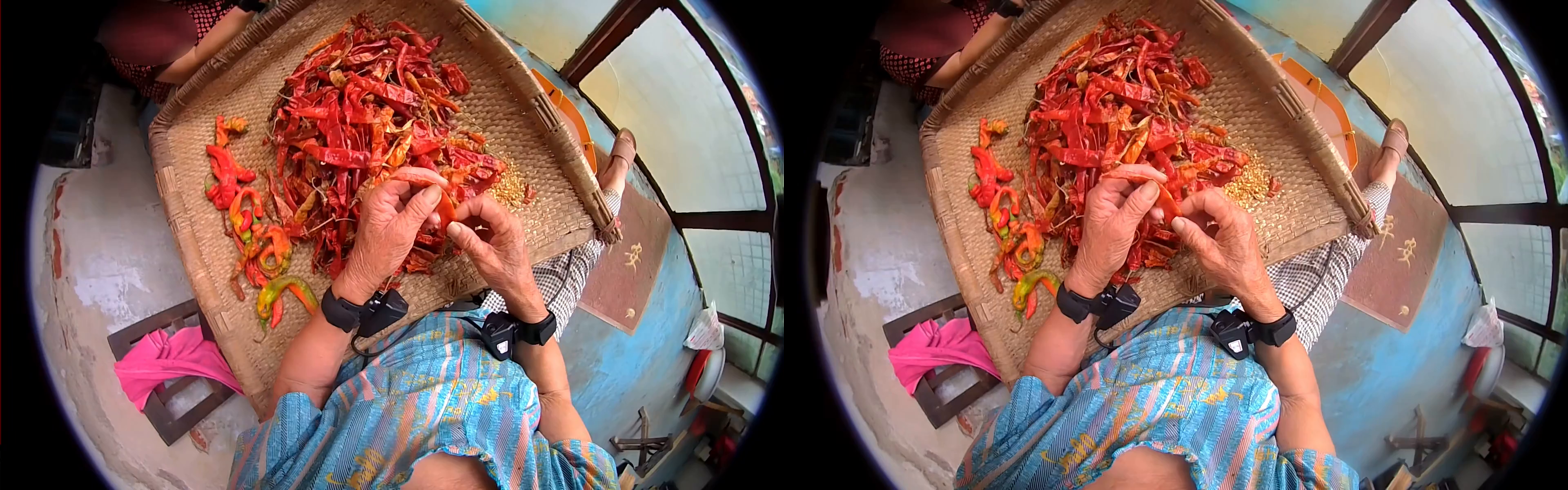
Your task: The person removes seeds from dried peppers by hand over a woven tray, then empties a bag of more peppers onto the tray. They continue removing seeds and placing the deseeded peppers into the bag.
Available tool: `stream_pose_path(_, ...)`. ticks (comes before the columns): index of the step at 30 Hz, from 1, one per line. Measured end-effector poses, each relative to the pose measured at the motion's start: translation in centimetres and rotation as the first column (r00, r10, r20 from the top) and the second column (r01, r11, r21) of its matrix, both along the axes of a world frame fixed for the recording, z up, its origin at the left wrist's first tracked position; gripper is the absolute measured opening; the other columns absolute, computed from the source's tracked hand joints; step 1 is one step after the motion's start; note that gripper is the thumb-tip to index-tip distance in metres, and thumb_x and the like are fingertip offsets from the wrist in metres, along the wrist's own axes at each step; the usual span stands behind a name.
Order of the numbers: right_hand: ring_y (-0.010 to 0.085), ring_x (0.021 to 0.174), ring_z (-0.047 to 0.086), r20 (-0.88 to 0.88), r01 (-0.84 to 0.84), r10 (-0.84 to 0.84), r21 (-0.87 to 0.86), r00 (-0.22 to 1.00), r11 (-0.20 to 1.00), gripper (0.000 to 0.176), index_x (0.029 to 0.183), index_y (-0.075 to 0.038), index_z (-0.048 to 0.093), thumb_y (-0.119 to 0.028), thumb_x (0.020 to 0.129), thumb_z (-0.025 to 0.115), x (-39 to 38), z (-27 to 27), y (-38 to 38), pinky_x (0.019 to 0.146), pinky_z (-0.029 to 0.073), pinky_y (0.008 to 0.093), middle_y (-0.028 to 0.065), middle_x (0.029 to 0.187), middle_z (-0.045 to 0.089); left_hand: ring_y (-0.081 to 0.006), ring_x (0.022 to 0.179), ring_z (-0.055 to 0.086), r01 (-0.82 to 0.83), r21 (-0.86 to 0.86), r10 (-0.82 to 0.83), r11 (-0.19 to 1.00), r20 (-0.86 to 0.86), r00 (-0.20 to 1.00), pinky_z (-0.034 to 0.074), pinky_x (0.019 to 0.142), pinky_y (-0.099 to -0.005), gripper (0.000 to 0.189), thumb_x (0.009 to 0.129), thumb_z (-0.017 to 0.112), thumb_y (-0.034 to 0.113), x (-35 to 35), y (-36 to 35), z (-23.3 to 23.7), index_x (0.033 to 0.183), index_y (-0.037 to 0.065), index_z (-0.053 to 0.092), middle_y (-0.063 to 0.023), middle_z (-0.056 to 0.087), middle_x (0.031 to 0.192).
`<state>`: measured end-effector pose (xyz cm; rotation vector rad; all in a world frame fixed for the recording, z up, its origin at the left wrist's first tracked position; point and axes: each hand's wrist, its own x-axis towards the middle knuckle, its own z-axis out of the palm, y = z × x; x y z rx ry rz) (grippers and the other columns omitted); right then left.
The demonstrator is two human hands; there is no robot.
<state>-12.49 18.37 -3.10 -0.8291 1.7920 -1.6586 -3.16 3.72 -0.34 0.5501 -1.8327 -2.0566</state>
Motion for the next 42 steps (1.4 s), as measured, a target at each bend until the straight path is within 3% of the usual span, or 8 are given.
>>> stream_pose_path(7, 0.0035, 0.052, 0.048, 0.625, 0.194, -0.013, -0.223, 0.78, 0.955, 0.009, 0.09, -0.008, 0.054, -0.011, 0.092, 0.061, -1.4, 0.1, 1.6, 0.045, 0.038, 0.0175, 0.0007, 0.075, 0.061, -0.007, 0.074, 0.058, -0.037, -0.059, 0.036, 0.998, -0.007, 0.999, 0.05, 0.069, -0.0235, 0.019, 0.098, 0.058, 0.018, -1.7, -0.5, 0.4, 0.109, 0.004, 0.064, -0.0018, 0.063, 0.094)
stream_pose_path(9, 0.0036, 0.052, 0.048, 0.695, 0.28, -0.032, -0.247, 0.719, 0.928, 0.008, 0.092, -0.008, 0.054, -0.011, 0.093, 0.061, -2.0, 0.4, 1.8, 0.044, 0.038, 0.017, 0.0038, 0.079, 0.064, -0.0107, 0.074, 0.058, 0.033, -0.588, 0.076, 0.808, 0.16, 0.984, 0.049, 0.068, -0.0253, 0.019, 0.096, 0.059, 0.015, -1.8, -1.0, 0.4, 0.111, 0.003, 0.063, -0.0042, 0.063, 0.094)
stream_pose_path(15, 0.0047, 0.06, 0.058, 0.724, 0.339, -0.064, -0.24, 0.687, 0.91, 0.014, 0.105, -0.006, 0.058, -0.015, 0.095, 0.062, -2.0, -1.7, 1.7, 0.049, 0.047, 0.0153, 0.0014, 0.085, 0.065, -0.0212, 0.083, 0.061, 0.228, -0.638, -0.136, 0.735, 0.19, 0.972, 0.051, 0.073, -0.0328, 0.03, 0.084, 0.061, -0.004, -1.9, 1.1, -1.6, 0.113, 0.003, 0.062, -0.0114, 0.057, 0.104)
stream_pose_path(23, 0.0028, 0.052, 0.045, 0.574, 0.327, -0.089, -0.326, 0.814, 0.887, 0.02, 0.112, -0.003, 0.058, -0.015, 0.096, 0.06, -2.6, 0.4, 2.1, 0.044, 0.035, 0.0162, 0.0066, 0.094, 0.068, -0.0352, 0.101, 0.06, 0.292, -0.892, -0.119, 0.345, 0.267, 0.956, 0.053, 0.08, -0.0424, 0.025, 0.077, 0.065, -0.003, -1.8, 1.7, -3.1, 0.101, 0.005, 0.063, -0.0136, 0.053, 0.118)
stream_pose_path(30, 0.0036, 0.062, 0.053, 0.691, 0.355, 0.138, -0.52, 0.709, 0.777, 0.02, 0.105, -0.005, 0.057, -0.023, 0.098, 0.058, -11.9, 0.2, 2.9, 0.052, 0.045, 0.0164, 0.0112, 0.094, 0.068, -0.0273, 0.088, 0.064, 0.193, -0.746, -0.063, 0.638, 0.199, 0.978, 0.051, 0.074, -0.0366, 0.018, 0.084, 0.061, -0.002, -1.0, 0.9, -1.9, 0.102, 0.003, 0.06, -0.0139, 0.053, 0.117)
stream_pose_path(33, 0.0068, 0.066, 0.059, 0.837, 0.571, -0.063, -0.313, 0.543, 0.759, 0.023, 0.107, -0.003, 0.057, -0.024, 0.097, 0.059, -12.9, 1.6, 2.4, 0.055, 0.05, 0.0171, 0.0125, 0.098, 0.069, -0.0169, 0.087, 0.064, 0.143, -0.681, -0.04, 0.718, 0.166, 0.985, 0.051, 0.071, -0.0286, 0.013, 0.091, 0.06, 0.002, -0.7, 0.2, -2.4, 0.104, 0.002, 0.06, -0.0095, 0.057, 0.113)
stream_pose_path(36, 0.0099, 0.074, 0.064, 0.655, 0.419, -0.142, -0.288, 0.742, 0.861, 0.035, 0.12, 0.001, 0.056, -0.025, 0.097, 0.06, -10.4, 0.2, 2.0, 0.059, 0.053, 0.0188, 0.0138, 0.103, 0.069, -0.0121, 0.087, 0.064, 0.002, -0.334, 0.019, 0.943, 0.06, 0.998, 0.054, 0.075, -0.0248, 0.018, 0.099, 0.057, 0.015, -0.4, -0.2, -2.5, 0.111, 0.002, 0.06, -0.0046, 0.065, 0.103)
stream_pose_path(42, 0.0109, 0.085, 0.061, 0.271, 0.001, 0.01, -0.041, 0.962, 0.999, 0.047, 0.13, 0.0, 0.055, -0.022, 0.091, 0.07, -2.6, 0.5, -1.0, 0.076, 0.052, 0.0268, 0.0048, 0.098, 0.066, -0.0116, 0.088, 0.064, -0.111, -0.039, 0.11, 0.993, -0.013, 0.994, 0.054, 0.077, -0.0258, 0.024, 0.1, 0.056, 0.018, 0.0, -0.4, -1.0, 0.118, 0.004, 0.054, -0.0072, 0.066, 0.108)
